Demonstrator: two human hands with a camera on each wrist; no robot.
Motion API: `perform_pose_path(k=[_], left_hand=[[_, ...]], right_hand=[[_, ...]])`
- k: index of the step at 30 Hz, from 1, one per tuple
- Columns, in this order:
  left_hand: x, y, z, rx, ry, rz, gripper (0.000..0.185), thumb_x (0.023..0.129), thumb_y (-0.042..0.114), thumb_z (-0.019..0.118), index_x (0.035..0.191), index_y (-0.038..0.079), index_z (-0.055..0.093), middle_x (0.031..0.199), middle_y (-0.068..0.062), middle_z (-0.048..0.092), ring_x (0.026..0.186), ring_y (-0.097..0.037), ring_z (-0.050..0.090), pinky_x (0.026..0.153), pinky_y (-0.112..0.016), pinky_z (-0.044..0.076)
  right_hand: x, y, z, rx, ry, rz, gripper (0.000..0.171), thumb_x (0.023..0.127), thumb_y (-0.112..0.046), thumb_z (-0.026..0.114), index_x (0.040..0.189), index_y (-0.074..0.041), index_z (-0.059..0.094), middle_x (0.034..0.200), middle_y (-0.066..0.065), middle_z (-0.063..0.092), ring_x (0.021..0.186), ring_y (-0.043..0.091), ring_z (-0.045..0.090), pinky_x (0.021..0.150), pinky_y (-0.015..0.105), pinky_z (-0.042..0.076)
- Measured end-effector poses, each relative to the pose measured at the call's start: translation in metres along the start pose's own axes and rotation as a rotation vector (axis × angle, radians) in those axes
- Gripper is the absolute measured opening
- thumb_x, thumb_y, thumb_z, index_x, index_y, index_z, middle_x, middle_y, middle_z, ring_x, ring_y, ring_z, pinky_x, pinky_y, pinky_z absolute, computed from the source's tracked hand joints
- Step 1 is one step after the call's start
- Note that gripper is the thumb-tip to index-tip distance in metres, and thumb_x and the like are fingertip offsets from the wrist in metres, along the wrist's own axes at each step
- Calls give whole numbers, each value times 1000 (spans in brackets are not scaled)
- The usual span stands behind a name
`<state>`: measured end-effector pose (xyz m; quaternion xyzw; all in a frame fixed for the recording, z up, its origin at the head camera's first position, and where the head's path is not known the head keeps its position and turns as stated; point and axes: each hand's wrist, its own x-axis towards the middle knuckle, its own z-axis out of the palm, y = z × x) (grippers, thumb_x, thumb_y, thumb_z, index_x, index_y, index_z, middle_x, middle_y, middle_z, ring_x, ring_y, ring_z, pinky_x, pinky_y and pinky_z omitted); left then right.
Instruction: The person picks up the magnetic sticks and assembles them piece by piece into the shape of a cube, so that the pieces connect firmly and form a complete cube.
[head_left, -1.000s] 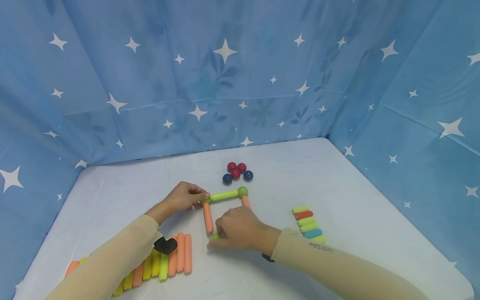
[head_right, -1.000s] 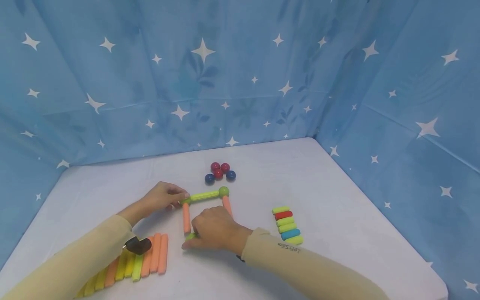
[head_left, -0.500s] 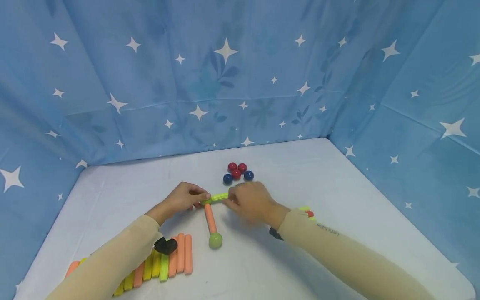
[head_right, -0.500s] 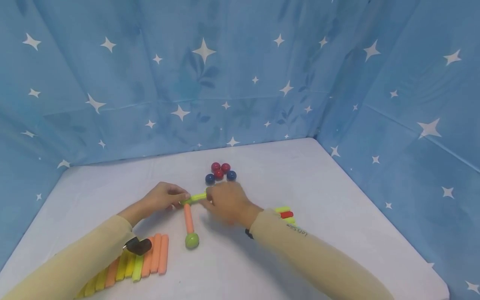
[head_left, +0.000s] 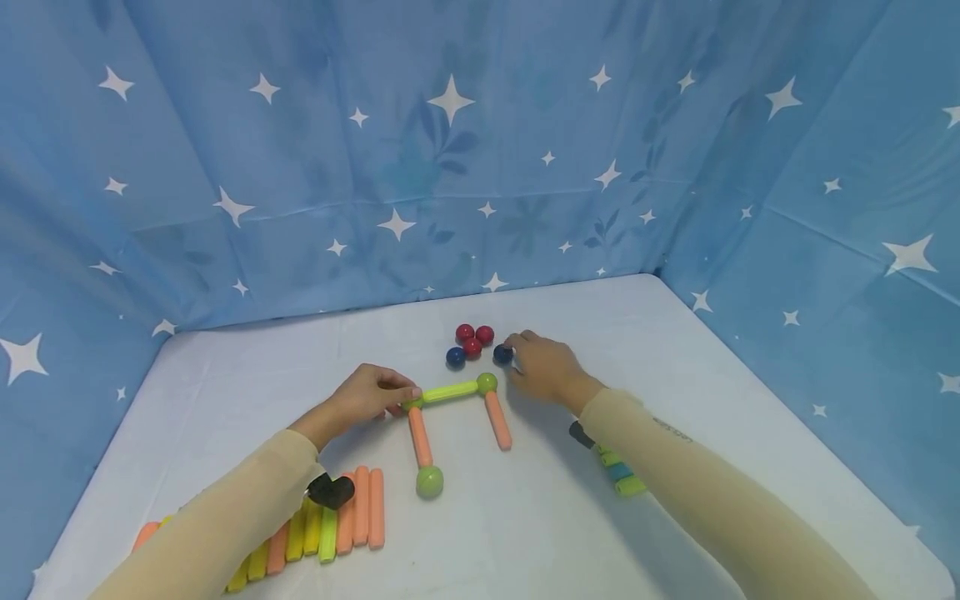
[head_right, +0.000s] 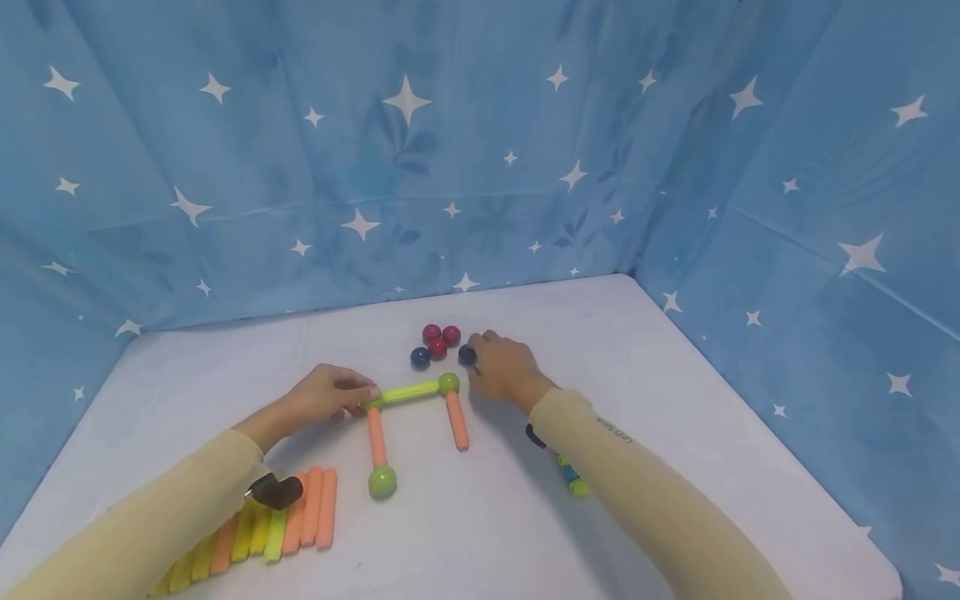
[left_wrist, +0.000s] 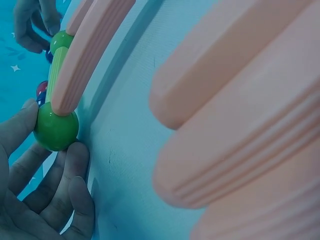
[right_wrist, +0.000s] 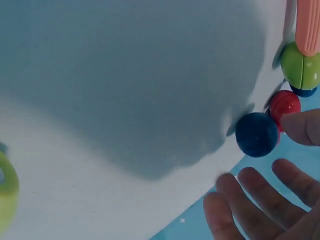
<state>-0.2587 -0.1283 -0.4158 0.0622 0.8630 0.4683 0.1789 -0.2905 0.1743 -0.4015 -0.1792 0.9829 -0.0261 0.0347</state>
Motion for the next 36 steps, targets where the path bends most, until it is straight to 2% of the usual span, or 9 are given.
perform_pose_path(k=[4, 12, 15, 20, 26, 29, 36], left_hand=[[0, 0, -1, -6, 1, -1, 30, 95, 32, 74, 114, 9, 77, 93, -1, 73, 83, -19, 67, 68, -33, 50], [3, -2, 0, -8, 2, -18, 31, 94, 32, 74, 117, 11, 77, 91, 1, 75, 82, -18, 67, 68, -32, 49], [3, -1, -1, -12, -5, -17, 31, 94, 32, 74, 117, 11, 77, 91, 1, 75, 83, -19, 67, 68, -32, 49], [1, 0, -2, -7, -10, -4, 32, 95, 31, 74, 118, 9, 76, 90, 0, 74, 82, -19, 66, 66, -32, 47], [1, -1, -2, -17, -8, 12, 32, 95, 30, 74, 118, 8, 76, 89, 0, 74, 80, -19, 65, 62, -31, 45], [2, -2, -1, -13, -7, 14, 32, 95, 30, 73, 118, 8, 76, 90, 0, 75, 80, -19, 66, 63, -31, 45], [0, 0, 0, 7, -5, 18, 32, 96, 31, 72, 118, 9, 76, 89, 0, 74, 81, -18, 66, 65, -32, 47]], right_hand=[[-3, 0, 0, -29, 58, 28, 48, 96, -33, 69, 137, -11, 59, 121, 10, 65, 112, 28, 65, 94, 47, 52], [-12, 1, -1, 23, 13, 25, 33, 87, -26, 80, 115, -12, 72, 102, 3, 71, 98, 23, 67, 90, 42, 53], [-20, -1, -10, 57, -64, 47, 31, 81, -30, 86, 104, -14, 74, 91, -2, 69, 87, 19, 63, 84, 40, 53], [-36, -11, -21, 116, -267, 117, 33, 71, -43, 92, 86, -21, 72, 78, -7, 64, 78, 16, 58, 74, 36, 50], [-57, -24, -20, 203, -480, 149, 42, 67, -50, 92, 83, -18, 70, 75, -1, 67, 72, 18, 63, 70, 36, 50], [-63, -29, -18, 247, -510, 139, 42, 68, -51, 91, 81, -17, 70, 72, 1, 68, 68, 18, 64, 69, 36, 50], [-63, -32, -10, 373, -459, 150, 42, 75, -55, 86, 77, -15, 72, 67, 3, 68, 63, 18, 65, 65, 33, 53]])
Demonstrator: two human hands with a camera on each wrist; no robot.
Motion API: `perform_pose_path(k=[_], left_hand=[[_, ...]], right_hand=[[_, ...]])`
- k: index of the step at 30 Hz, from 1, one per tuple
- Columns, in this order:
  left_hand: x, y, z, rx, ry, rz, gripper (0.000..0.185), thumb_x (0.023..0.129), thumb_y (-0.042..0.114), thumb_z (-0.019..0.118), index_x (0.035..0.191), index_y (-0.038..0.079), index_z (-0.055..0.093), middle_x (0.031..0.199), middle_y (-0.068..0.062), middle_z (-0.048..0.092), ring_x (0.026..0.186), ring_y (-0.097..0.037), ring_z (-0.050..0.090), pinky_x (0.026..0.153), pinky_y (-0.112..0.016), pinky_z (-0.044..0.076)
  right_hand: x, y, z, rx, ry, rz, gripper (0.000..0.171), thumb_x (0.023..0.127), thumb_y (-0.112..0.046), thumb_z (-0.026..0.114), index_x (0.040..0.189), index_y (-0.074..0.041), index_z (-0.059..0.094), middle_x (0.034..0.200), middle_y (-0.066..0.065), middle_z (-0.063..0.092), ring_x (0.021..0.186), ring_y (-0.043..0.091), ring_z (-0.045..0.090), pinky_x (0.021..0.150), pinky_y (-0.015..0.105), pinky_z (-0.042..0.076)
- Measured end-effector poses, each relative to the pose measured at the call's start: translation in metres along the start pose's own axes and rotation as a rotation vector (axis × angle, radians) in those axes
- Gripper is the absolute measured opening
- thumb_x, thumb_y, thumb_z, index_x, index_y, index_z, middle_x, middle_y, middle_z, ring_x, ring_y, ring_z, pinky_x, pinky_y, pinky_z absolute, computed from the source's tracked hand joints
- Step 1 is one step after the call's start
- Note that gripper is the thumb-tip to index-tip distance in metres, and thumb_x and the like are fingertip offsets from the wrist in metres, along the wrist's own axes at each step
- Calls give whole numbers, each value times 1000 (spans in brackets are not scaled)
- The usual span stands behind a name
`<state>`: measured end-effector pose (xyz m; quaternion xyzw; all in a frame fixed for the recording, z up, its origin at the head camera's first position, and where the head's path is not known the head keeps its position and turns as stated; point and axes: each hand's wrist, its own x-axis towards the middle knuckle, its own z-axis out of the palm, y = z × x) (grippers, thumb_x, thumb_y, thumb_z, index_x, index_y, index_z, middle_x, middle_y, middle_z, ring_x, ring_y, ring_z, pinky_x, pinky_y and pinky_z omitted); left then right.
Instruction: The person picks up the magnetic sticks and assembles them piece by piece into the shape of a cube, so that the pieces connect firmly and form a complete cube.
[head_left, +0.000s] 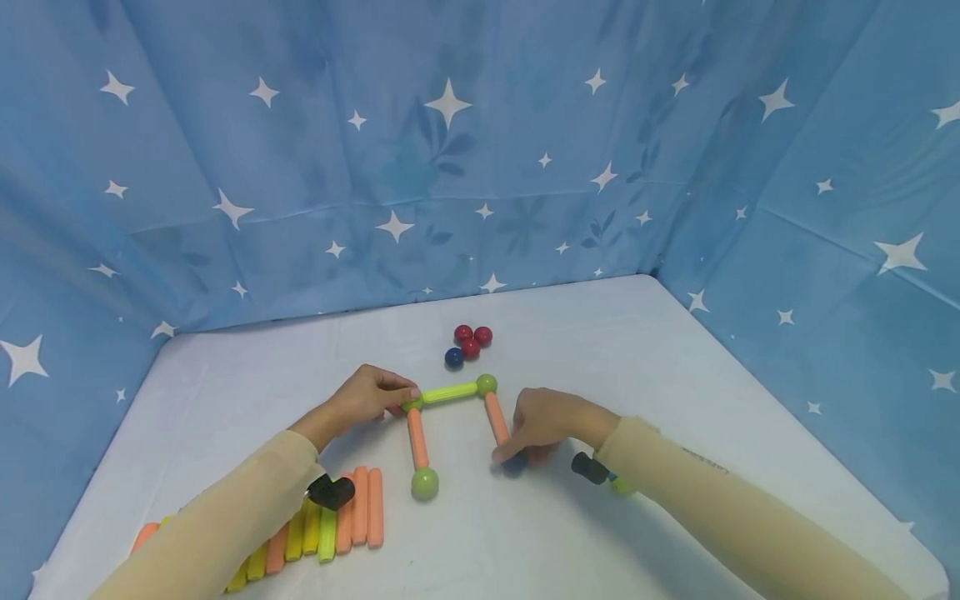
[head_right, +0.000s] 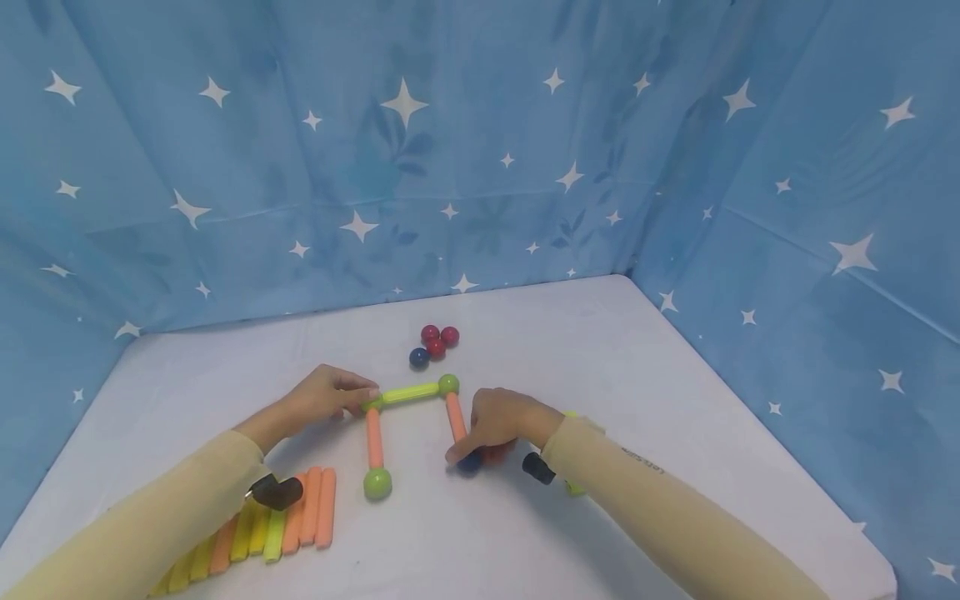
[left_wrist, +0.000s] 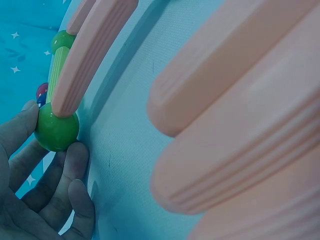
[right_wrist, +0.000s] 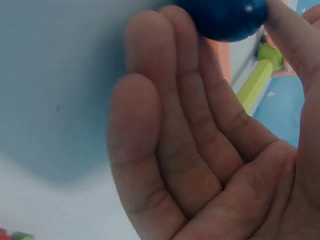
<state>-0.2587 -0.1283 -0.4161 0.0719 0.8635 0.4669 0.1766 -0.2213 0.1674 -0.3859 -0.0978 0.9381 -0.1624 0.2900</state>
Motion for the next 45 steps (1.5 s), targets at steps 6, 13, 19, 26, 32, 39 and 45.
perform_pose_path(k=[6, 13, 19, 26, 32, 39, 45], left_hand=[[0, 0, 0, 4, 0, 7, 32, 96, 31, 72, 118, 8, 76, 89, 1, 74, 81, -19, 66, 64, -32, 47], [1, -1, 1, 1, 4, -2, 38, 95, 32, 73, 123, 6, 73, 93, -1, 74, 81, -18, 67, 64, -32, 47], [2, -1, 2, -10, 18, -14, 43, 94, 32, 74, 126, 4, 67, 95, -2, 74, 83, -18, 70, 68, -34, 51], [4, -3, -1, -15, 5, -27, 35, 92, 35, 76, 115, 9, 74, 92, 0, 74, 84, -19, 69, 70, -33, 50], [6, -9, -8, -40, -56, 20, 40, 91, 32, 78, 120, 6, 73, 95, -2, 74, 86, -19, 66, 70, -33, 50], [5, -13, -16, -86, -116, 51, 39, 91, 22, 79, 124, 4, 71, 103, -5, 75, 90, -20, 67, 70, -33, 51], [4, -12, -14, -72, -115, 63, 36, 91, 19, 78, 123, 4, 72, 102, -6, 75, 88, -19, 68, 68, -32, 51]], right_hand=[[8, 3, -2, 17, 60, 16, 48, 82, -62, 75, 79, -14, 71, 67, 3, 67, 63, 19, 64, 63, 32, 50], [17, 4, 1, -70, 155, -48, 40, 92, -48, 69, 69, -16, 69, 57, -1, 56, 55, 15, 51, 54, 30, 38], [18, 1, 1, -40, 167, -58, 26, 89, -35, 73, 72, -15, 68, 60, 0, 60, 58, 17, 55, 56, 30, 42], [17, -4, -2, -125, 275, -116, 35, 92, -42, 70, 67, -18, 66, 56, -3, 57, 56, 15, 54, 54, 30, 42], [2, -29, 8, -305, 408, -389, 33, 93, -45, 71, 70, -24, 63, 56, -11, 52, 57, 9, 50, 56, 26, 41], [-31, -71, 47, -657, 349, -967, 19, 97, -31, 69, 115, -24, 71, 107, -14, 68, 91, -3, 60, 77, 13, 46], [-43, -85, 78, -825, 204, -1000, 61, 103, -33, 57, 159, -26, 34, 163, -9, 29, 151, 13, 21, 117, 30, 23]])
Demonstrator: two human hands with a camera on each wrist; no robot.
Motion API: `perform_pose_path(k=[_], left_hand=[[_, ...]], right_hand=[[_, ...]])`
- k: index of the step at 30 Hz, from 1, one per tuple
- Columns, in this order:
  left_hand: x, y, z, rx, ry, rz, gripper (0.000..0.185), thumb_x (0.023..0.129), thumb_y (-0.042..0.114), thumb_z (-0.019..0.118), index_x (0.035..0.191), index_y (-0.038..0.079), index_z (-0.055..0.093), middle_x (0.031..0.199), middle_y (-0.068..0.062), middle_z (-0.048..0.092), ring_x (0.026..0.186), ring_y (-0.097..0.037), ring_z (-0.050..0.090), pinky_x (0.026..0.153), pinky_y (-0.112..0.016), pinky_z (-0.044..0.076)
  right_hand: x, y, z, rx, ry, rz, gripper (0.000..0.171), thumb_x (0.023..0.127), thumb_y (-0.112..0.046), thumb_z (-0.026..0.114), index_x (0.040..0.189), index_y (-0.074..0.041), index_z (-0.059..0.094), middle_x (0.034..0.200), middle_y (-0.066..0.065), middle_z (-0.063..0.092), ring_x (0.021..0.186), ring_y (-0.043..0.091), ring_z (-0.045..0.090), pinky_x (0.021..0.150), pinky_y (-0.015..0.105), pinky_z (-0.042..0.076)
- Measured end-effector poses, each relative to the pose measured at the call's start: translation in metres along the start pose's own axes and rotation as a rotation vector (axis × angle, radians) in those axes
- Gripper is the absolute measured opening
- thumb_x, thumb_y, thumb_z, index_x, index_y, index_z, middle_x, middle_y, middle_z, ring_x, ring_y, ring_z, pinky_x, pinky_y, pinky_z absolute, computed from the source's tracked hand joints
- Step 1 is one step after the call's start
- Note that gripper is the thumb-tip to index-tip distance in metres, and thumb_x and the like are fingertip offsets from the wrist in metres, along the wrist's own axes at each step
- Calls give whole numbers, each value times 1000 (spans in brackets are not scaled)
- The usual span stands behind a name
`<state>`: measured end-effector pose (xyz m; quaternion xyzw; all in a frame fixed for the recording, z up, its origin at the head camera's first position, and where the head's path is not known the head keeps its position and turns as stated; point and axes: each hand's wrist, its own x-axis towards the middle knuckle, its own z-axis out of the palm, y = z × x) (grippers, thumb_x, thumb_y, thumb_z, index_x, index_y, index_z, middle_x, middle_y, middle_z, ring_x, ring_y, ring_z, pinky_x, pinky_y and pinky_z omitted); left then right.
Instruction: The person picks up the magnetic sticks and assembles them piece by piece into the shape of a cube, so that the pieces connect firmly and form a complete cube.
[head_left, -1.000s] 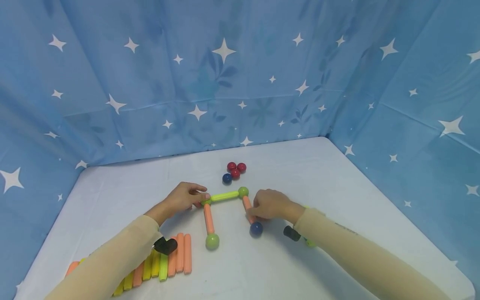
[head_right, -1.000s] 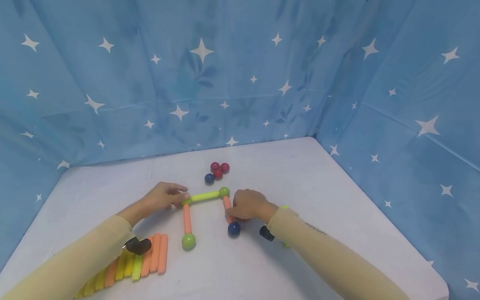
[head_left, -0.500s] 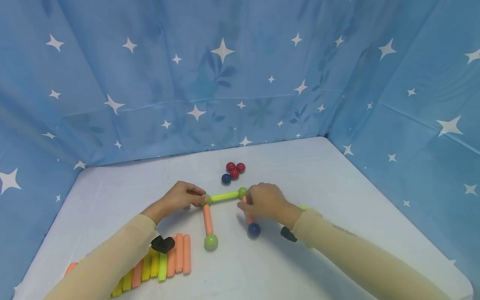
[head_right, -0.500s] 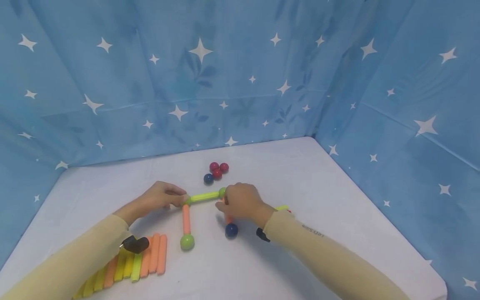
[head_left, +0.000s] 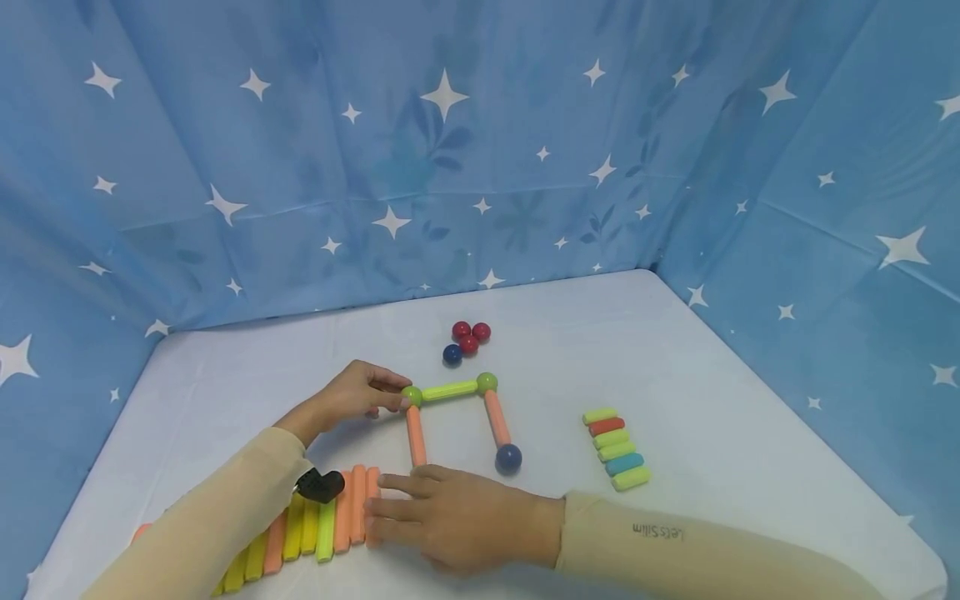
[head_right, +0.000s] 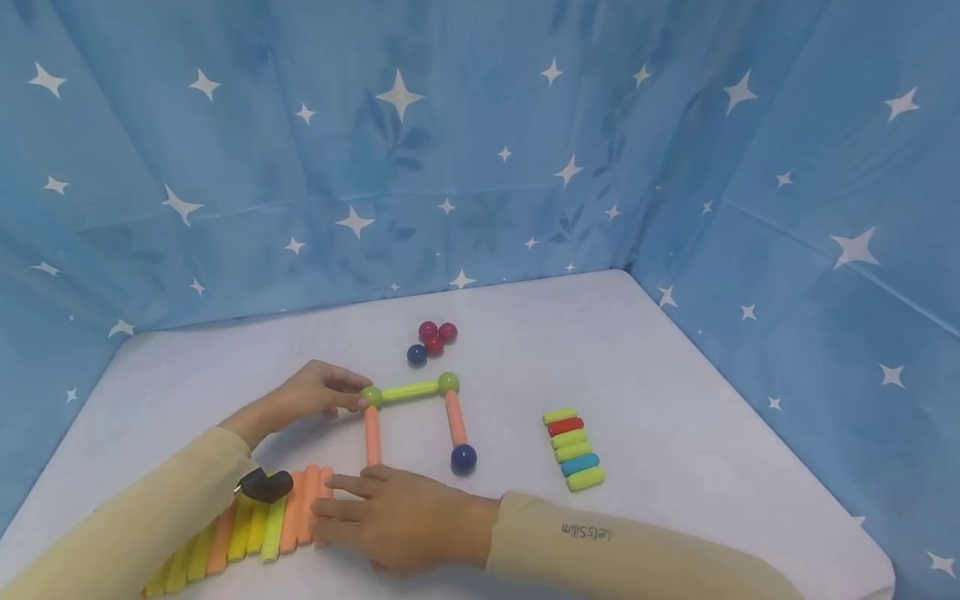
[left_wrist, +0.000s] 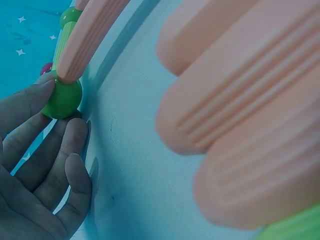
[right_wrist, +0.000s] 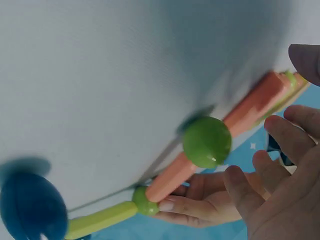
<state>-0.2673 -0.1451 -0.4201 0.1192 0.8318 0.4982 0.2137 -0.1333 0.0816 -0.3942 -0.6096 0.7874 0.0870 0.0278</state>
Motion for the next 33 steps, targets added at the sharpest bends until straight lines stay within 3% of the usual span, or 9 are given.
perform_pose_path(k=[3, 8, 13, 15, 18, 22, 27, 33], left_hand=[[-1, 1, 2, 13, 3, 2, 36, 91, 20, 78, 124, 4, 72, 101, -5, 75, 88, -19, 68, 68, -32, 51], [-2, 2, 3, 25, 11, 13, 38, 92, 20, 77, 126, 3, 71, 102, -5, 75, 88, -20, 68, 66, -33, 50], [-3, 3, 3, 38, 26, 21, 36, 93, 18, 76, 126, 3, 70, 103, -6, 74, 88, -20, 67, 65, -33, 49], [-3, 4, 3, 51, 26, 24, 36, 93, 18, 76, 125, 3, 71, 103, -6, 74, 87, -19, 67, 65, -32, 49], [-2, 4, 4, 69, 28, 26, 35, 93, 18, 76, 124, 4, 72, 105, -5, 74, 87, -17, 67, 65, -33, 50], [-2, 4, 5, 87, 35, 25, 33, 93, 18, 76, 124, 4, 72, 106, -5, 73, 85, -16, 66, 65, -33, 50], [-2, 4, 5, 106, 42, 18, 33, 94, 18, 75, 125, 6, 72, 108, -5, 72, 84, -17, 64, 64, -34, 49], [-1, 4, 7, 126, 47, 27, 34, 95, 20, 74, 126, 8, 71, 110, -4, 69, 87, -16, 66, 66, -34, 51]], right_hand=[[0, -2, 5, -21, -27, -2, 62, 104, -35, 55, 160, -28, 31, 164, -11, 27, 152, 13, 16, 119, 32, 20], [1, -2, 8, -53, 38, -73, 49, 103, -32, 58, 151, -27, 48, 152, -13, 46, 146, 9, 32, 118, 28, 20], [2, -5, 6, -110, 23, -91, 49, 107, -37, 51, 154, -25, 44, 158, -10, 38, 150, 10, 23, 119, 29, 14], [2, -6, 6, -112, 4, -96, 45, 107, -37, 51, 151, -27, 48, 156, -10, 42, 149, 11, 25, 119, 29, 16], [3, -7, 7, -125, 15, -135, 30, 105, -32, 57, 135, -30, 63, 137, -14, 57, 136, 6, 44, 113, 25, 29], [2, -11, 5, -140, 34, -185, 16, 103, -29, 61, 113, -34, 72, 111, -20, 63, 105, -3, 56, 90, 16, 41], [-1, -15, 2, -130, 23, -191, 10, 101, -29, 65, 102, -34, 73, 94, -21, 62, 75, -6, 50, 66, 14, 39], [-9, -9, 2, 17, -52, -98, 10, 100, -40, 65, 101, -37, 74, 88, -22, 58, 70, -8, 46, 64, 13, 39]])
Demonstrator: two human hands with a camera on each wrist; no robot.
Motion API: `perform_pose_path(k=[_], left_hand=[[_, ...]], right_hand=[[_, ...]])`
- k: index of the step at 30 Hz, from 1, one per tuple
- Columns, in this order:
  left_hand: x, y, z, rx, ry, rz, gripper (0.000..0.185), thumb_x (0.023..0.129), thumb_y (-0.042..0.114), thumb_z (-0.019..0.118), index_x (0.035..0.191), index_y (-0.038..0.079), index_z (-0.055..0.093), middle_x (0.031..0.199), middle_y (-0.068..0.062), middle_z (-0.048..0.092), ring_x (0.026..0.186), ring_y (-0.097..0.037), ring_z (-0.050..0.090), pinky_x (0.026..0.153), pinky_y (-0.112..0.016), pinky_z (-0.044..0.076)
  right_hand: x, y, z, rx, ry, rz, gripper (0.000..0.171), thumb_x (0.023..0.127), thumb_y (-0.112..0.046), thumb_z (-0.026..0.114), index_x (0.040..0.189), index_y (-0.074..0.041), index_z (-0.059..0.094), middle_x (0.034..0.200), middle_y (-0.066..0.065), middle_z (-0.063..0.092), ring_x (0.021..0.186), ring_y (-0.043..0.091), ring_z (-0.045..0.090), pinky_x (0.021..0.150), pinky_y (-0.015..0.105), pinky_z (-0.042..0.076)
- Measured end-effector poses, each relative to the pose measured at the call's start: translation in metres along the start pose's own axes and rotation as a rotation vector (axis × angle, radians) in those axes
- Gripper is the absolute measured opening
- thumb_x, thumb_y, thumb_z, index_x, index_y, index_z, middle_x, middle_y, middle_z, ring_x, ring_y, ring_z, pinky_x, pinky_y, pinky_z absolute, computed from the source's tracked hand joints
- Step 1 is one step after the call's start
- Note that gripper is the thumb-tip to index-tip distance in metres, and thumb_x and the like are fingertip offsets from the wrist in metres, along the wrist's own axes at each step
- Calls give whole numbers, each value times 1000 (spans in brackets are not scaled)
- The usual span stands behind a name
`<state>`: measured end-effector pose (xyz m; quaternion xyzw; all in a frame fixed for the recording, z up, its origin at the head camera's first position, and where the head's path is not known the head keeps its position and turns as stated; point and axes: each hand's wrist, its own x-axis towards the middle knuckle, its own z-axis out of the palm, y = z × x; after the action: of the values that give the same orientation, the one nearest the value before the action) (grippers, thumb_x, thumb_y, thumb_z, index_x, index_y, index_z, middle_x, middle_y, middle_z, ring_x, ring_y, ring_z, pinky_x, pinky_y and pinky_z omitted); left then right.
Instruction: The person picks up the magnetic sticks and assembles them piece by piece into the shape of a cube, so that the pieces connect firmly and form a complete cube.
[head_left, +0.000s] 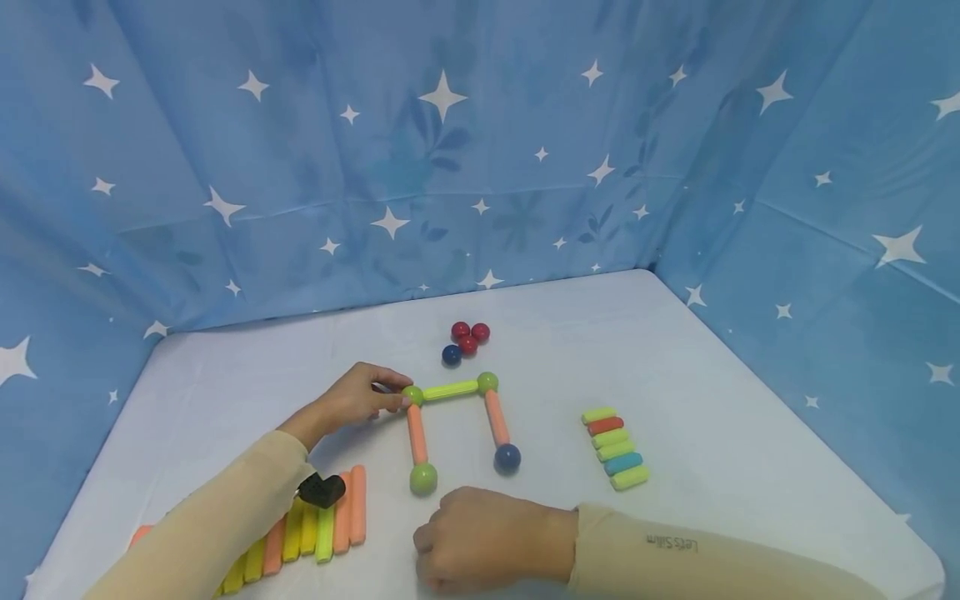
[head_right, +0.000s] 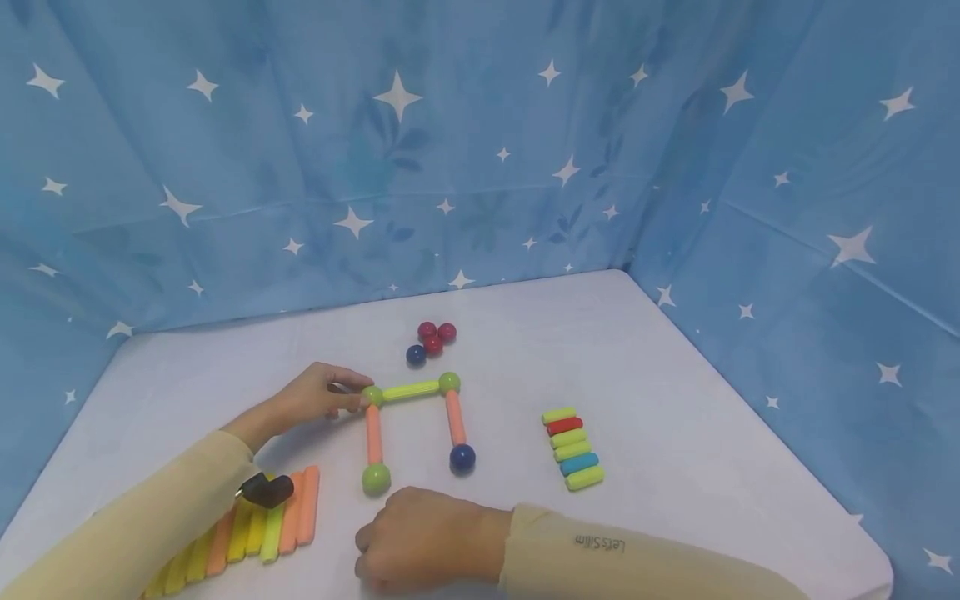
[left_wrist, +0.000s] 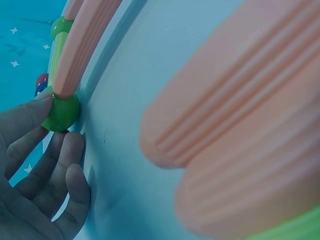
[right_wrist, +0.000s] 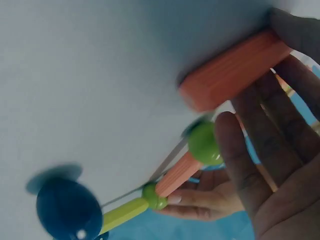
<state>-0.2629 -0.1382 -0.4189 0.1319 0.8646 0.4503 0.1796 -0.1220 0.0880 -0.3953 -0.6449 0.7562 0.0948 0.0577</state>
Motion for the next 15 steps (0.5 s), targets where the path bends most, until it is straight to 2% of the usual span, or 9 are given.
perform_pose_path(k=[7, 11, 15], left_hand=[[-2, 1, 3, 28, 6, 27, 34, 96, 20, 73, 127, 7, 70, 111, -5, 66, 90, -15, 67, 69, -34, 52], [-3, 0, 2, 31, 10, 40, 34, 96, 19, 72, 127, 6, 70, 111, -5, 67, 88, -15, 67, 68, -35, 52], [-3, 1, 3, 35, 15, 48, 34, 96, 19, 72, 126, 5, 70, 110, -5, 69, 87, -16, 67, 67, -36, 52]], right_hand=[[-15, 21, -1, 100, -40, 278, 8, 95, -40, 72, 98, -33, 76, 76, -18, 54, 64, 0, 45, 65, 21, 41], [-17, 32, -4, 111, -28, 384, 22, 97, -48, 65, 92, -30, 77, 69, -15, 52, 60, 4, 46, 63, 24, 41], [-18, 42, -6, 83, -4, 448, 22, 94, -47, 70, 89, -27, 78, 67, -13, 55, 63, 6, 49, 67, 27, 43]])
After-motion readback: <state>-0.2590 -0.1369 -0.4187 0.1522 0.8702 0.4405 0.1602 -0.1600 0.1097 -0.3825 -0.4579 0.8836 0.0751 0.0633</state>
